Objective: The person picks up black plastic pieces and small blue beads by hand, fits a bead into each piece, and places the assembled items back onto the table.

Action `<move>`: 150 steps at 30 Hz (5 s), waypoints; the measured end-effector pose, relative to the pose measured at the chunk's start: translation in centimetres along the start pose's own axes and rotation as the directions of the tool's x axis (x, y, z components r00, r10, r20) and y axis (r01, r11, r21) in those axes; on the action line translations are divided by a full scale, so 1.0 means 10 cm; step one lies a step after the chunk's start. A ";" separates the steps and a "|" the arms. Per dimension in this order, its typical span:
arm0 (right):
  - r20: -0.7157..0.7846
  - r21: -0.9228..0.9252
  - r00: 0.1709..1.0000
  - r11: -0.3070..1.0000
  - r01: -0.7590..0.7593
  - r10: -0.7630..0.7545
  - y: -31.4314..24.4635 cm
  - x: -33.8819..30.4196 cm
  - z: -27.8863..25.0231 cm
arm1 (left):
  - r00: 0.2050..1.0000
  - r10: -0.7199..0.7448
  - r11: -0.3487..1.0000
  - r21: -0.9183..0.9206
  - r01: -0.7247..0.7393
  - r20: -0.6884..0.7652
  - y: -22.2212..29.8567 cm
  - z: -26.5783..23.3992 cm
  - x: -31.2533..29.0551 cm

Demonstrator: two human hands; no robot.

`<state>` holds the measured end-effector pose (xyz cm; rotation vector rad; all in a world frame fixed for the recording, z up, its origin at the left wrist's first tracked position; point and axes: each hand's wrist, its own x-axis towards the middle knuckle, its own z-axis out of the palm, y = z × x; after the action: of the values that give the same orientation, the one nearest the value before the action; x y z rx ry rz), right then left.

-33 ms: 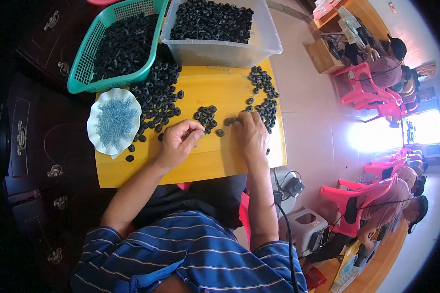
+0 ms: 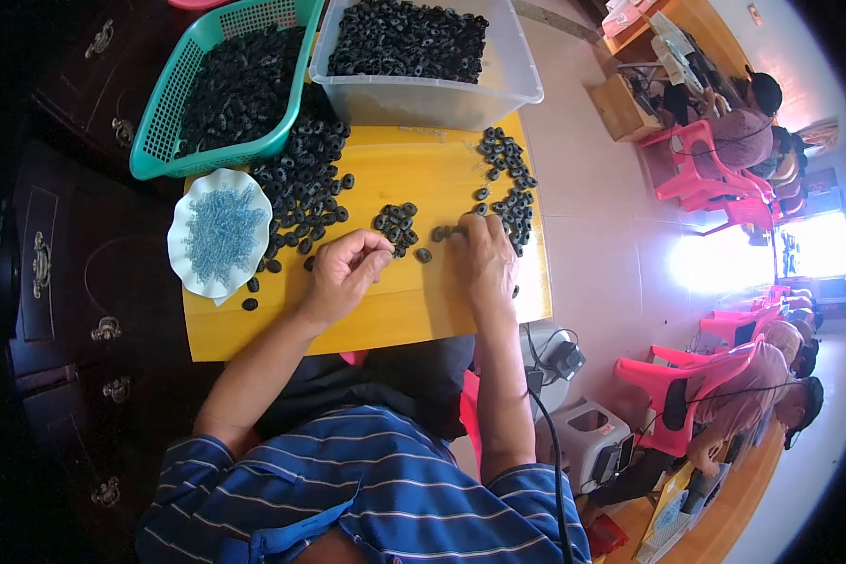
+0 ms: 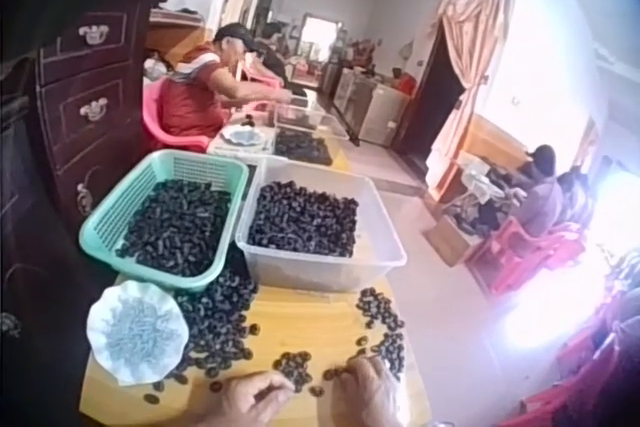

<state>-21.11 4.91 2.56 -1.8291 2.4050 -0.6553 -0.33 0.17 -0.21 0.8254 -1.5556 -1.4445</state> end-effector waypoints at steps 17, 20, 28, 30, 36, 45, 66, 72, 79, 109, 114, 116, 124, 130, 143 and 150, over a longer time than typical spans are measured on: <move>0.330 0.931 0.944 0.169 -0.325 -0.004 -0.36 -0.40 0.16 | 0.999 -0.037 0.990 -0.134 0.037 0.008 0.05 -0.05 0.02; 0.406 0.909 0.914 0.107 -0.404 0.000 -0.42 -0.45 0.19 | 0.999 -0.033 0.987 -0.155 0.035 0.017 0.09 -0.07 0.01; 0.493 0.869 0.869 -0.072 -0.489 0.049 -0.56 -0.45 0.19 | 0.998 -0.047 0.983 -0.177 0.052 0.031 0.10 -0.08 0.01; 0.500 0.865 0.863 -0.078 -0.496 0.064 -0.56 -0.44 0.21 | 0.998 -0.043 0.985 -0.163 0.048 0.035 0.11 -0.08 0.01; 0.574 0.812 0.809 -0.215 -0.543 0.126 -0.51 -0.42 0.22 | 0.999 0.005 0.996 -0.087 -0.003 0.032 0.15 -0.10 0.02; 0.613 0.720 0.790 -0.424 -0.549 0.018 -0.38 -0.43 0.27 | 0.994 0.103 0.993 0.063 -0.104 0.031 0.18 -0.08 0.02; 0.590 0.730 0.807 -0.398 -0.555 -0.042 -0.42 -0.51 0.23 | 0.965 -0.042 0.941 -0.315 0.125 0.258 0.09 -0.03 0.01; 0.582 0.689 0.811 -0.493 -0.532 -0.062 -0.22 -0.59 0.19 | 0.997 -0.059 0.998 -0.025 0.060 0.053 -0.04 -0.01 0.05; 0.566 0.752 0.824 -0.430 -0.501 0.031 -0.06 -0.71 0.08 | 0.971 0.127 0.859 0.467 -0.209 0.201 0.30 0.26 0.30; 0.472 0.831 0.878 -0.372 -0.413 0.081 -0.05 -0.84 -0.13 | 0.985 0.126 0.915 0.370 -0.161 0.115 0.40 0.43 0.19; 0.475 0.859 0.878 -0.249 -0.448 0.058 -0.11 -1.13 -0.23 | 0.995 -0.091 0.996 0.018 0.090 0.033 0.50 0.35 -0.49; 0.470 0.867 0.882 -0.202 -0.456 0.025 -0.11 -1.32 -0.24 | 0.990 -0.136 0.991 0.015 0.136 0.042 0.48 0.27 -0.76; 0.435 0.884 0.875 -0.085 -0.460 -0.211 -0.19 -1.93 -0.11 | 0.976 -0.204 0.971 -0.112 0.212 0.080 0.56 0.35 -1.48; 0.411 0.892 0.866 -0.073 -0.447 -0.284 -0.25 -2.03 -0.06 | 0.982 -0.160 0.978 -0.119 0.171 0.095 0.66 0.33 -1.80; 0.317 0.939 0.877 -0.007 -0.342 -0.361 -0.29 -2.11 -0.13 | 0.982 -0.184 0.976 -0.105 0.188 0.047 0.62 0.27 -1.97; 0.279 0.956 0.902 0.010 -0.292 -0.331 -0.31 -2.14 -0.08 | 0.997 -0.068 0.997 0.041 0.069 -0.022 0.58 0.35 -1.98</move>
<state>-12.18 24.39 -0.15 -1.0191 0.8387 -1.2962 5.55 19.98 2.76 0.9234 -1.5602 -1.4522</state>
